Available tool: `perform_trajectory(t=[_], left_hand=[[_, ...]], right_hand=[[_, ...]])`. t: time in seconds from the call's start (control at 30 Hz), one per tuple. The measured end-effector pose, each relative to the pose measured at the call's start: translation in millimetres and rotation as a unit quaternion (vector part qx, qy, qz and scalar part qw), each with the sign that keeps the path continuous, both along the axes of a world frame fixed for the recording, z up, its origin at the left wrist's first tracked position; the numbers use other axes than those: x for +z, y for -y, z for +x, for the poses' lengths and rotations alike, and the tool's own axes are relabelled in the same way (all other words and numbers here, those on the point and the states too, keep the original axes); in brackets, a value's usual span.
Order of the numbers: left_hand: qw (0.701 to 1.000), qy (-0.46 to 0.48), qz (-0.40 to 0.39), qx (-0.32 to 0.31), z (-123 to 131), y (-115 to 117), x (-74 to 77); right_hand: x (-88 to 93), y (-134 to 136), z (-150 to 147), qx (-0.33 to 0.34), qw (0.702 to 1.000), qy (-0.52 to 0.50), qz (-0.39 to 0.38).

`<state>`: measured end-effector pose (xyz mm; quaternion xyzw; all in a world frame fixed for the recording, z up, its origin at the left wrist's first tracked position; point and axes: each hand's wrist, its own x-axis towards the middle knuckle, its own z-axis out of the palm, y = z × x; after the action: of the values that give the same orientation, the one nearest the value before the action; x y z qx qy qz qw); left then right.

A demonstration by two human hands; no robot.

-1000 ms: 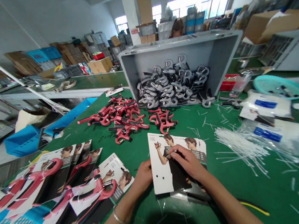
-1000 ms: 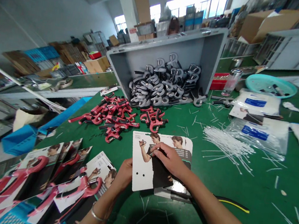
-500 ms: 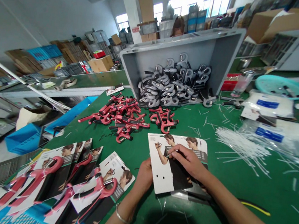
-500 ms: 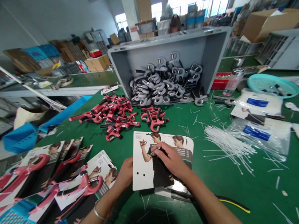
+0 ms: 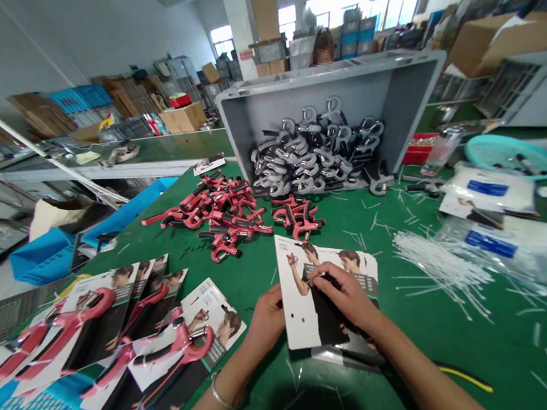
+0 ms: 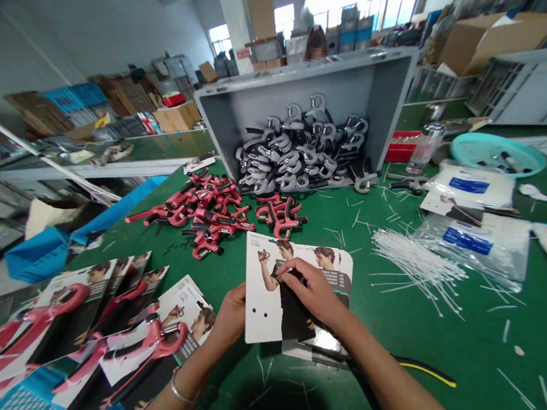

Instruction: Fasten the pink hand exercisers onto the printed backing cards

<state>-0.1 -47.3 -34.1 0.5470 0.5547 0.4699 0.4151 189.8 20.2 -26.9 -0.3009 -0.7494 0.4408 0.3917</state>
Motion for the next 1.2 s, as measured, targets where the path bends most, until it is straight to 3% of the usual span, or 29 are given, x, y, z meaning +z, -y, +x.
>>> perform_trajectory(t=[0.43, 0.7, 0.87, 1.0, 1.2], left_hand=[[0.999, 0.030, 0.006, 0.036, 1, 4, 8.4], [0.999, -0.012, -0.033, 0.008, -3, 1, -4.4], [1.000, 0.010, 0.010, 0.007, -1, 2, -2.8], [0.998, -0.020, 0.051, 0.002, 5, 2, 8.4], [0.976, -0.180, 0.122, -0.030, 25, -9, 39.4]], right_hand=[[0.3, 2, -2, -0.009, 0.999, 0.012, 0.048], [-1.0, 4, -1, 0.012, 0.998, 0.023, 0.056], [-0.4, 4, -2, -0.019, 0.999, 0.007, 0.044], [-1.6, 3, 0, -0.037, 0.999, -0.030, -0.005], [-10.3, -1, 5, -0.052, 0.971, -0.154, -0.175]])
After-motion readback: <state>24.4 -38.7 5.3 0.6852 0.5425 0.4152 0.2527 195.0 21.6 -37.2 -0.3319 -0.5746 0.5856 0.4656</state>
